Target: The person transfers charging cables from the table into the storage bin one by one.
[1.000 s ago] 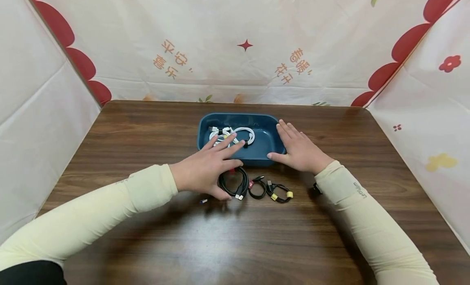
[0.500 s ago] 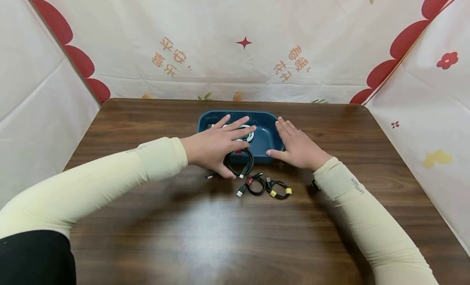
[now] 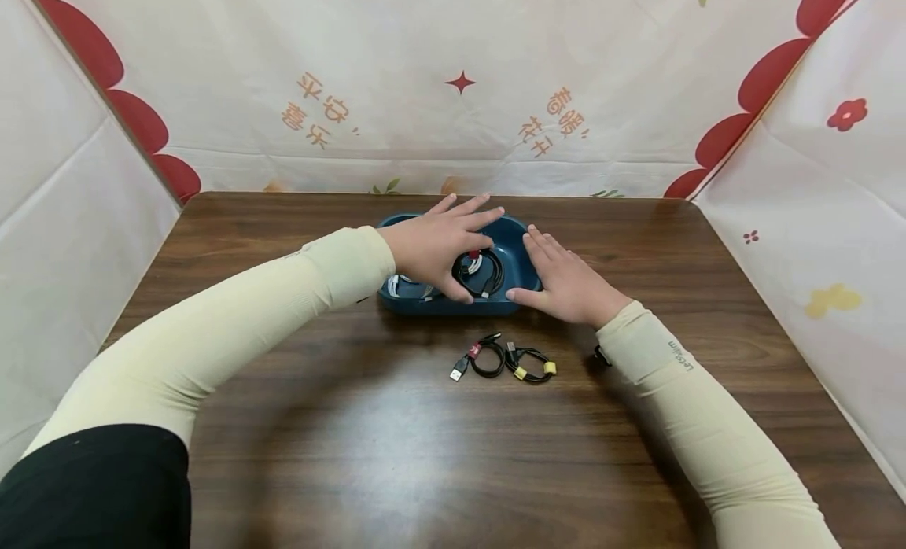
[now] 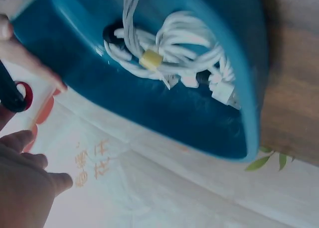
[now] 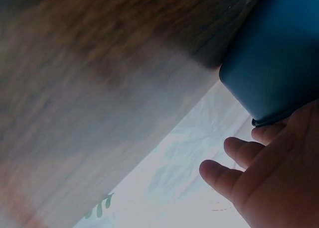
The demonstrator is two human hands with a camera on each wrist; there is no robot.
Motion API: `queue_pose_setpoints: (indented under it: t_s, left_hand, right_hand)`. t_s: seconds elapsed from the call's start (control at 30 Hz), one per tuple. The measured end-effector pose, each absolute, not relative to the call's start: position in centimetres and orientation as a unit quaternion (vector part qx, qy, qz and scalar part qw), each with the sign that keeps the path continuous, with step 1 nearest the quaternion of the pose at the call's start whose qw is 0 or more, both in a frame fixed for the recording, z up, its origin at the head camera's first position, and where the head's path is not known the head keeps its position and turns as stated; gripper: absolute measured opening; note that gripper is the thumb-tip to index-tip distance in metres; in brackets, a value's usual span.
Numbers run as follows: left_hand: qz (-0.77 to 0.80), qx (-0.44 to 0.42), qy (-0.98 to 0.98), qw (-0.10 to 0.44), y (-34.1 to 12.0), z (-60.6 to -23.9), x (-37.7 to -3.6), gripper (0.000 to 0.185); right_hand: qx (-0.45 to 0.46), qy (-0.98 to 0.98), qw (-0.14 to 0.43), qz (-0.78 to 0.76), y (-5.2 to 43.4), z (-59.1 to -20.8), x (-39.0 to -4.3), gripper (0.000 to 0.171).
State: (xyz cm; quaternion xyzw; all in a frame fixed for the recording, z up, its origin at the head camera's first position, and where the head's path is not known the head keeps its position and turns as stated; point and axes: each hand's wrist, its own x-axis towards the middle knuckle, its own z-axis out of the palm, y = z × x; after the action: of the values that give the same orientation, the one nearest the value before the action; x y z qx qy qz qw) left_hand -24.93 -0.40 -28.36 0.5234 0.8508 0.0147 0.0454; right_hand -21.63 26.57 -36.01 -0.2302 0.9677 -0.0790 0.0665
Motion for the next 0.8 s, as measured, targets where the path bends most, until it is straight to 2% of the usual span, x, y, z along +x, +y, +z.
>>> queue_pose_setpoints:
  t_s: [0.23, 0.47, 0.8]
  left_hand:
    - [-0.008, 0.496, 0.866, 0.062, 1.4, -27.6, -26.7, 0.085]
    - [-0.056, 0.487, 0.866, 0.095, 2.5, -29.6, -27.5, 0.084]
    - [-0.098, 0.487, 0.863, 0.087, 4.0, -31.6, -27.9, 0.080]
  right_hand:
    - [-0.228, 0.968, 0.071, -0.083, 26.9, -36.0, -21.4, 0.102]
    - [-0.232, 0.966, 0.079, -0.078, 26.7, -35.8, -21.6, 0.105]
    - [-0.235, 0.966, 0.080, -0.077, 26.6, -35.7, -21.7, 0.103]
